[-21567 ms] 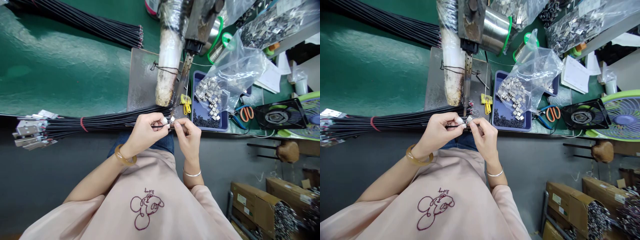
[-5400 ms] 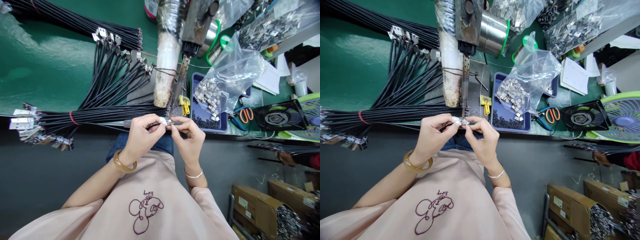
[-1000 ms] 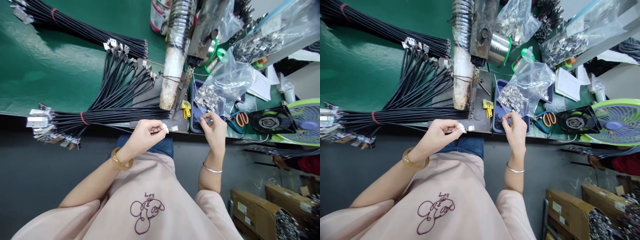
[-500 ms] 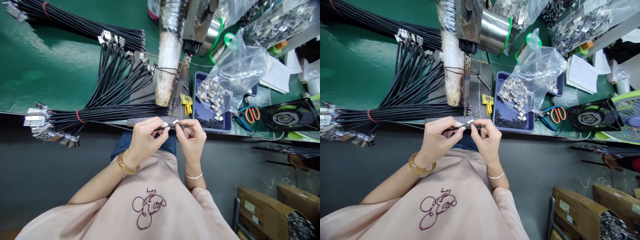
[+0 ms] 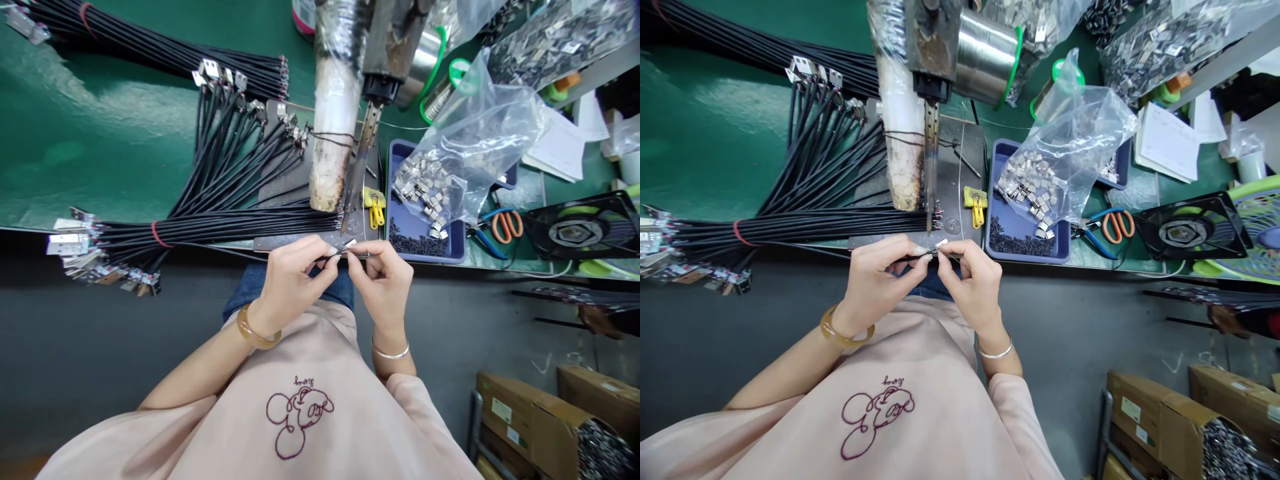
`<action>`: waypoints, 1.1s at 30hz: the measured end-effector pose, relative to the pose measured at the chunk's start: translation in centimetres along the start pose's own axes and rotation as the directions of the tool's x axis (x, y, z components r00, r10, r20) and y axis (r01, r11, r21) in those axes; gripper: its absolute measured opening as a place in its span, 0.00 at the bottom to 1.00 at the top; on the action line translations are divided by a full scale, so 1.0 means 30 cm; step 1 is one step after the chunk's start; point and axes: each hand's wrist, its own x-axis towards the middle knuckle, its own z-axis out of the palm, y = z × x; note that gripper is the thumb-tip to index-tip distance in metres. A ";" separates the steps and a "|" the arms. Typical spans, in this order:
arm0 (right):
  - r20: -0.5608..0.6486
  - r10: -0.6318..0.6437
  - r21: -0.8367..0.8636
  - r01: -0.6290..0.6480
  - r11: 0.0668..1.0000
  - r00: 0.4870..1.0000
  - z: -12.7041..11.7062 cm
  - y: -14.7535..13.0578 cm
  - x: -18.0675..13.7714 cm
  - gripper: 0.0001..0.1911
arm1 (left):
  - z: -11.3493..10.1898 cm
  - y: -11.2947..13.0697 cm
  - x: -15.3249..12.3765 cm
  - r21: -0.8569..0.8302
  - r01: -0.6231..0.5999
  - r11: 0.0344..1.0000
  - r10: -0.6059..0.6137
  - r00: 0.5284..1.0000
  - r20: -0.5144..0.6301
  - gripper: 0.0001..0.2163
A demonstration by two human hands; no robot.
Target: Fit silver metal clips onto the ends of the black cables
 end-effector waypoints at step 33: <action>-0.085 -0.001 0.111 0.011 0.994 0.996 0.020 0.000 0.017 0.03 | 0.002 -0.008 0.041 -0.253 0.235 0.938 -0.248 0.969 -0.019 0.07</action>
